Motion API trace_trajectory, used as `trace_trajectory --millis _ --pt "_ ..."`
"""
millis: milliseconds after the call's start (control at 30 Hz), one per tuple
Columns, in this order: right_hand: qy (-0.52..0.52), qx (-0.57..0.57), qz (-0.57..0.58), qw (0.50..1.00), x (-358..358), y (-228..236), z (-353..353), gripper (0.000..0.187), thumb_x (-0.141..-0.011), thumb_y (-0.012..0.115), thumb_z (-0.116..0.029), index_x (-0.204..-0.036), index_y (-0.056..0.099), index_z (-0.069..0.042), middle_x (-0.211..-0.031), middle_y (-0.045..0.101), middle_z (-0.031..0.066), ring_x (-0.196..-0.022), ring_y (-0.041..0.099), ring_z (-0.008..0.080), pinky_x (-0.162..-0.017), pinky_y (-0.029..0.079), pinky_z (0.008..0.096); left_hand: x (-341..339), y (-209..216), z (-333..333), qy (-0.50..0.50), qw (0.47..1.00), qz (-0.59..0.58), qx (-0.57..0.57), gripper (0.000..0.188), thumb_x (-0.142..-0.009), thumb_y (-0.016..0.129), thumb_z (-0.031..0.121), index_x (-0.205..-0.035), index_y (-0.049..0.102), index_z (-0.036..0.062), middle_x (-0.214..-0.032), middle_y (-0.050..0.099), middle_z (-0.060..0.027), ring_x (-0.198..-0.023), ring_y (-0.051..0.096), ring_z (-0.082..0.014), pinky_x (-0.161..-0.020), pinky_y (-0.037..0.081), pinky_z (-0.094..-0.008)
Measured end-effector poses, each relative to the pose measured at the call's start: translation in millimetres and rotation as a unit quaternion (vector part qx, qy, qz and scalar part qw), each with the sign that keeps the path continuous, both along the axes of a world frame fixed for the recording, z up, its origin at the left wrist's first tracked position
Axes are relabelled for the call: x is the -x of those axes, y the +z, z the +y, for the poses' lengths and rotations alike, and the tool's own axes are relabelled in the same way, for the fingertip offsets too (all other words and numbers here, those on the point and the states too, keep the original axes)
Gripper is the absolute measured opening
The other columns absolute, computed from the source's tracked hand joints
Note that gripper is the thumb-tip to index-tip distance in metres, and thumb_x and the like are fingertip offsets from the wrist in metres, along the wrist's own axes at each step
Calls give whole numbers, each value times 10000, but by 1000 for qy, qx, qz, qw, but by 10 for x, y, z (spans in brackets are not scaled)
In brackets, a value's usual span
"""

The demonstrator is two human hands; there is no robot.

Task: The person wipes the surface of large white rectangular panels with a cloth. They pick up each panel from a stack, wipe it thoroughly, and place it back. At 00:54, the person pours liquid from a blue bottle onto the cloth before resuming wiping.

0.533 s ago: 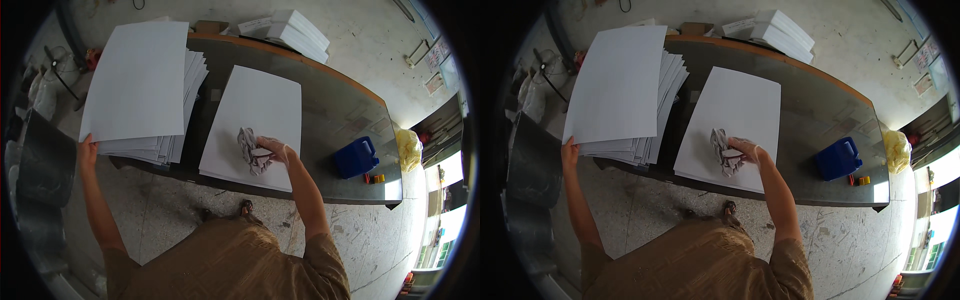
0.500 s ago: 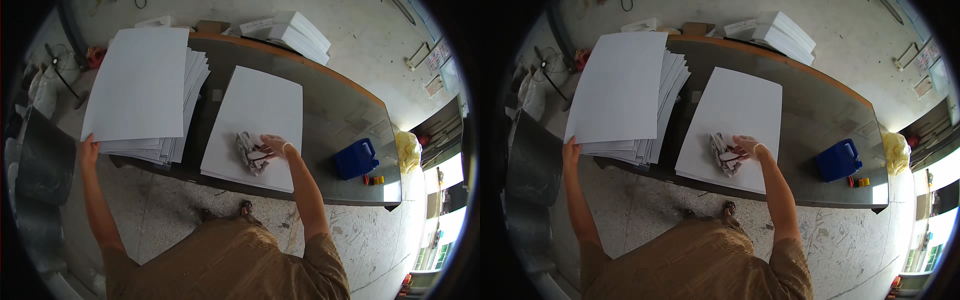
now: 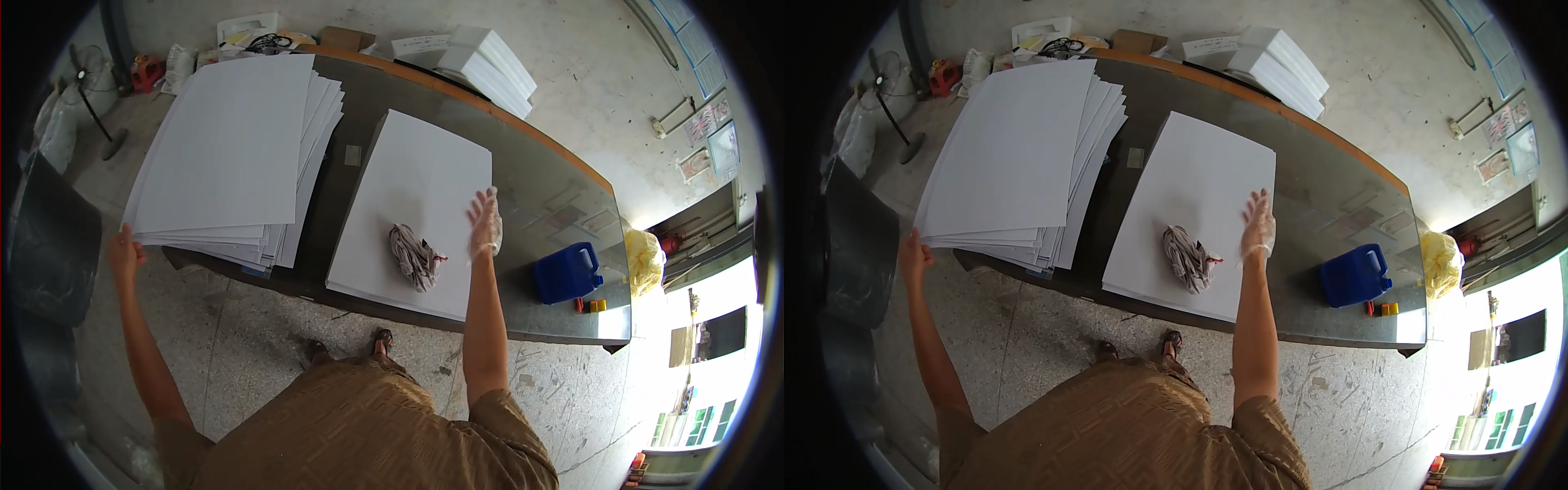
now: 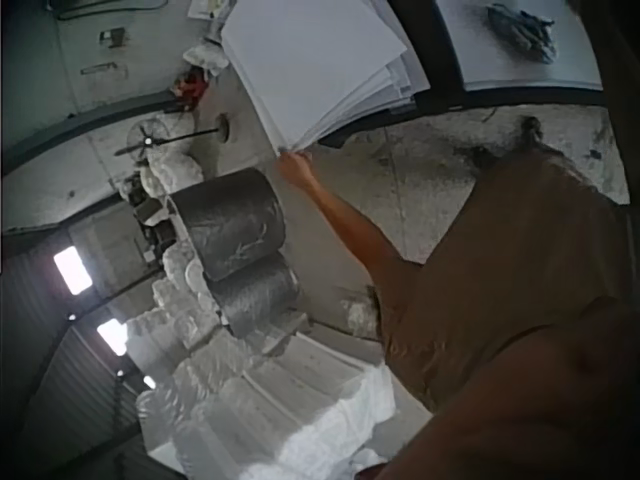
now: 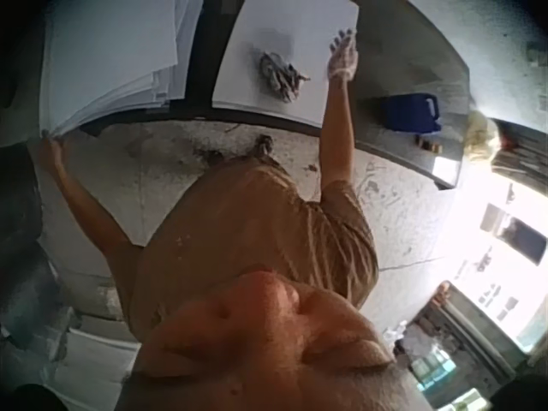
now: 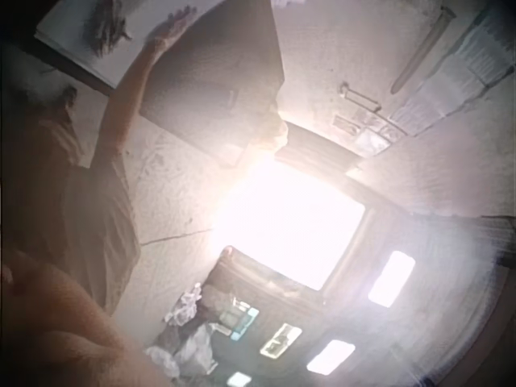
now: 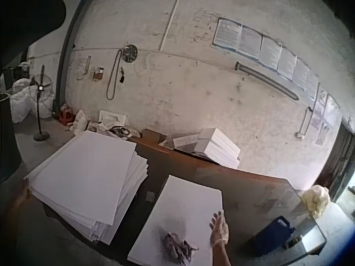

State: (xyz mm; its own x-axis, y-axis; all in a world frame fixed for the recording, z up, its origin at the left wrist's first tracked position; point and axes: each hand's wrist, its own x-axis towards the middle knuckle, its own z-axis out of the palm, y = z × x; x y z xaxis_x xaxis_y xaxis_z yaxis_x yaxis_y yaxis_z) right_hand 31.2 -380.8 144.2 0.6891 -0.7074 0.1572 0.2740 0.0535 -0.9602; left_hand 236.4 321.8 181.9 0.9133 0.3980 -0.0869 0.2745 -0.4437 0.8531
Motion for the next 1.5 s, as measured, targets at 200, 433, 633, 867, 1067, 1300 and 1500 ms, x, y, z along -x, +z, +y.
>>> trace_trajectory --millis 200,433,633,867,1067,1300,1500 --pt "97 612 515 592 -81 -585 -100 620 -1041 377 -375 -1534 281 -13 -1618 251 162 -1497 205 366 -1217 151 508 989 -232 -1041 -47 954 -286 -74 262 -1032 564 236 -1176 597 19 -715 539 -4 -594 492 -67 -537 410 -233" --pt "343 -353 -173 853 -17 -734 -860 602 -1009 485 -415 -1494 344 -86 -1559 331 181 -1430 278 473 -1166 287 585 1929 -777 -1940 -199 968 -150 -8 207 -1015 570 164 -1145 597 4 -660 557 -20 -582 522 -79 -532 411 -258" --pt "250 -459 -232 821 132 -1008 -526 623 -876 641 -557 -1337 563 -145 -1484 424 188 -1392 344 456 -1142 206 712 2209 -852 -2300 -267 958 -109 5 174 -992 590 140 -1092 605 -2 -657 573 -36 -570 535 -88 -530 411 -265" --pt "229 -441 -251 831 169 -428 -447 760 -843 631 -658 -1360 528 -111 -1502 417 176 -1417 334 401 -1159 195 687 2278 -853 -2462 -299 950 -91 6 152 -977 592 114 -1073 610 -3 -678 600 -47 -576 542 -92 -536 416 -273" --pt "99 -587 -264 759 178 -685 -687 712 -837 707 -569 -1329 549 -78 -1428 492 188 -1383 392 380 -1174 252 615 2250 -925 -2783 -339 936 -84 45 133 -966 608 103 -1038 621 -9 -718 616 -76 -598 587 -140 -554 458 -289" --pt "86 338 283 893 436 -73 25 796 -899 613 -609 -1437 470 -39 -1412 499 240 -1319 485 381 -1095 369 558 2274 -970 -3040 -443 816 -321 -184 281 -846 662 59 -1118 654 -11 -1126 610 -176 -1041 602 -321 -854 522 -445" --pt "81 592 396 697 331 -306 1108 734 -815 737 -436 -1440 482 -148 -1375 524 203 -1280 482 409 -1022 419 558 2300 -1223 -3323 -498 743 -351 -277 445 -837 609 91 -1272 597 -5 -1304 506 -205 -1304 446 -374 -1136 377 -486"
